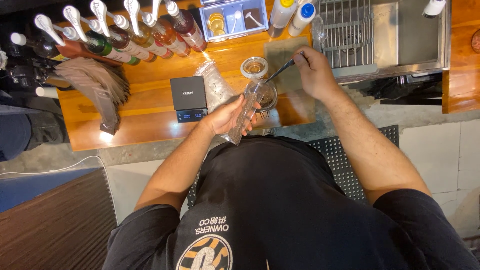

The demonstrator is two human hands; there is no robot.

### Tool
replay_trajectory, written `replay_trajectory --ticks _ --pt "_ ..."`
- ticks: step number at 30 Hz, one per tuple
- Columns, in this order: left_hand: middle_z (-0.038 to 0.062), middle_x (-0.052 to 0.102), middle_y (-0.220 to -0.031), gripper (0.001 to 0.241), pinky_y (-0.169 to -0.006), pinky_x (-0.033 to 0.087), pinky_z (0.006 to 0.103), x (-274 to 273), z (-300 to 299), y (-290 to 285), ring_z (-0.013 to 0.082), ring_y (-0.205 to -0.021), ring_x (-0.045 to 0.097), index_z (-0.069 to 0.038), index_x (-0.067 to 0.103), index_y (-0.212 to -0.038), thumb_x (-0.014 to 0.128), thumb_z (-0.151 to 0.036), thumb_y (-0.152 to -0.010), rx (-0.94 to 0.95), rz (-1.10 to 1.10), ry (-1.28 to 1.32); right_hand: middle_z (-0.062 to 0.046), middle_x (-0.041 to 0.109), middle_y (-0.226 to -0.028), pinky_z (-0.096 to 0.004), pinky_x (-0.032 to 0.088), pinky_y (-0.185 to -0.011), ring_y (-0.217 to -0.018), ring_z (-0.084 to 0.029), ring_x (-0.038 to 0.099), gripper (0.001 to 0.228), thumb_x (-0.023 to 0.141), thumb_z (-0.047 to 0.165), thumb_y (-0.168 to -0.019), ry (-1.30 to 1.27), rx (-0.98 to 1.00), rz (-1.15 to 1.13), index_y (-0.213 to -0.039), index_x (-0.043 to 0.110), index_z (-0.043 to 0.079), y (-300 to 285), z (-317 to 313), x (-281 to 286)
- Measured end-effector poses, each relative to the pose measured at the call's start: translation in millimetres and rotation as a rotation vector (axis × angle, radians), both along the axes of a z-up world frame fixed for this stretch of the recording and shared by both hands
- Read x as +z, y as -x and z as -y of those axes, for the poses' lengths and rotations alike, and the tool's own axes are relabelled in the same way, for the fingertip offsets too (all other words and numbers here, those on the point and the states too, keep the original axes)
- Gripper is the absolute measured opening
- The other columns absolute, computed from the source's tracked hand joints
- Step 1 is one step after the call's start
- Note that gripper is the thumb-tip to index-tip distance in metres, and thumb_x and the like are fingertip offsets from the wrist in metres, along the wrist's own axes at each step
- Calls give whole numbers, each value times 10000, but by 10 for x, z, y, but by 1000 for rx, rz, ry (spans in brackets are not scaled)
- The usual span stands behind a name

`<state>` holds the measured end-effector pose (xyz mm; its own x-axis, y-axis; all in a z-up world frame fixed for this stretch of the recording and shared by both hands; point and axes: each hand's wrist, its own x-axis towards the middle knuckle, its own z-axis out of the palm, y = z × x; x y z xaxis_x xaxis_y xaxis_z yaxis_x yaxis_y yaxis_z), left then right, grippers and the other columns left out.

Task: Measuring and bagging powdered ingredients using a spoon and a digital scale in a bar preparation area.

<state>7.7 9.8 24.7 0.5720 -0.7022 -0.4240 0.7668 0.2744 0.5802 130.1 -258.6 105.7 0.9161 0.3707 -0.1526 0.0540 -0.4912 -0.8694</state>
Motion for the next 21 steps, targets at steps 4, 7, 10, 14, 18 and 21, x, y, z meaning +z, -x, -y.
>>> replay_trajectory --ticks 4,7,10,14,18,21 --pt "111 622 -1012 701 -647 599 389 21 1 3 227 -817 679 -123 537 -1333 332 -681 -963 2 2 -1 -21 604 -924 -314 420 -768 -883 -169 543 197 487 77 -1118 -30 11 57 -978 625 85 -5 27 -24" --pt "120 618 -1022 712 -636 593 380 67 4 4 219 -811 672 -116 525 -1337 314 -682 -960 -1 19 -26 -12 586 -905 -306 400 -745 -856 -159 523 195 490 83 -1125 -22 4 36 -979 619 89 -5 28 -20" --pt "126 619 -1030 708 -631 598 383 106 8 -1 221 -810 674 -107 521 -1343 314 -669 -966 3 28 -40 -30 594 -936 -317 412 -767 -890 -180 537 183 496 81 -1116 -13 -3 48 -981 619 85 -11 31 -37" --pt "128 613 -1029 704 -622 592 385 111 5 4 221 -800 669 -103 519 -1340 310 -664 -969 10 37 -50 -9 582 -908 -312 400 -738 -860 -159 523 197 488 101 -1125 -9 -19 40 -971 609 99 -24 45 -102" --pt "132 623 -1021 688 -622 599 384 102 -4 5 225 -806 672 -103 520 -1337 324 -654 -975 16 53 -46 48 467 -805 -296 343 -695 -770 -116 436 266 457 175 -1137 3 -175 -103 -884 538 166 -22 35 -80" --pt "131 638 -1018 694 -645 596 380 67 -40 16 220 -818 675 -105 506 -1358 322 -655 -976 4 30 -44 56 452 -788 -280 335 -669 -741 -99 412 279 455 197 -1139 -67 -334 -139 -869 520 177 -40 89 -158"
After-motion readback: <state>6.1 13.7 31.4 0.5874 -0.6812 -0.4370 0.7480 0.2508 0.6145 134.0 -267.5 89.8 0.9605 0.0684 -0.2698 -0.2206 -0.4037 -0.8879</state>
